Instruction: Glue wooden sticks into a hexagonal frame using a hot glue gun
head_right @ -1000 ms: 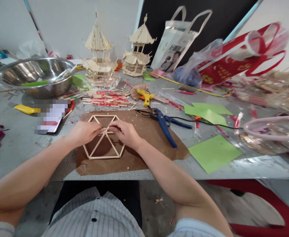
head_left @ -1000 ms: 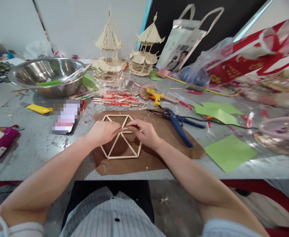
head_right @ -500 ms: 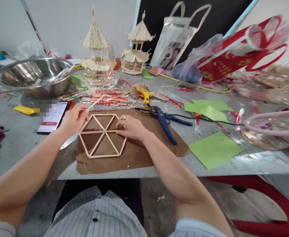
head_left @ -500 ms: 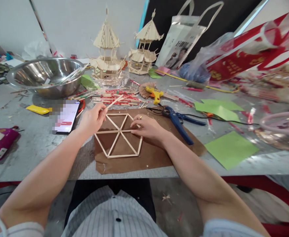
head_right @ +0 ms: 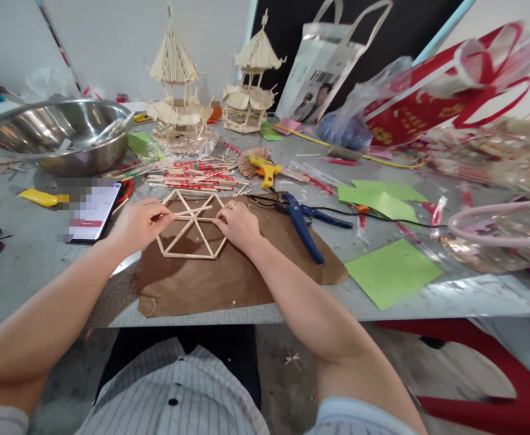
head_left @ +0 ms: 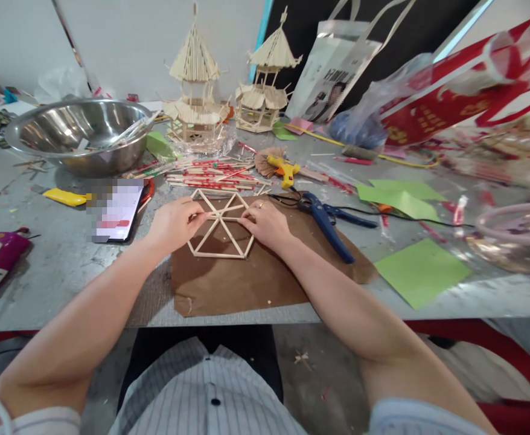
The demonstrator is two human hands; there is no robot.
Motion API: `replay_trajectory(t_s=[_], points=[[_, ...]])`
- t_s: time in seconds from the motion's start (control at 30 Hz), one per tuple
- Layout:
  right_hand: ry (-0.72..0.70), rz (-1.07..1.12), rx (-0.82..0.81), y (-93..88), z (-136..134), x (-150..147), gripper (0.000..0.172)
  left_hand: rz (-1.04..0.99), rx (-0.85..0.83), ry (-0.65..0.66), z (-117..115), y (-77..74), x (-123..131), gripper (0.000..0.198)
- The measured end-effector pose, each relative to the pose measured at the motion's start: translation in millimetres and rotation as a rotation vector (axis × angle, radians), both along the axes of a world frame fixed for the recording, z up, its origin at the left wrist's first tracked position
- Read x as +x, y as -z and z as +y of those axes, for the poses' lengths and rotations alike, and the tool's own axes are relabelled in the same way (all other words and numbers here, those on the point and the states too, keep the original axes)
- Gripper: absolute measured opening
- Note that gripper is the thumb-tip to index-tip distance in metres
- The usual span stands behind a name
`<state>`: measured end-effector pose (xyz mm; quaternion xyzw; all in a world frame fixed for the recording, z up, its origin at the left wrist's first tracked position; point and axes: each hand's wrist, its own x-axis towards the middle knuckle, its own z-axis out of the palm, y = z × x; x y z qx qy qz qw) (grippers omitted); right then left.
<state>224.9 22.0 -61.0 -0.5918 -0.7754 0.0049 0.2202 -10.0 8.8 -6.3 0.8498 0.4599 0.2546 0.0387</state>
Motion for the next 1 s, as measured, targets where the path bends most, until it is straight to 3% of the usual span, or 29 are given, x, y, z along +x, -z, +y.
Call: replay_trajectory(t_s=[0.2, 0.33, 0.53, 0.77, 1.0], points=[[-0.050, 0.191, 0.067, -2.6, 2, 9, 0.016, 0.117, -0.118, 0.073, 5, 9.7, 3, 0.027], [-0.212, 0.244, -0.057, -14.9, -9, 13, 0.021, 0.182, -0.216, 0.113, 6, 8.6, 3, 0.028], [-0.343, 0.222, -0.260, -22.3, -18, 7, 0.021, 0.235, -0.355, 0.140, 0, 4.5, 7, 0.022], [-0.449, 0.235, -0.220, -22.6, -21, 7, 0.021, 0.300, -0.379, 0.182, 1, 5.2, 6, 0.022], [-0.511, 0.112, -0.400, -34.6, -24, 10, 0.018, 0.250, -0.540, 0.256, 2, 5.5, 7, 0.021]])
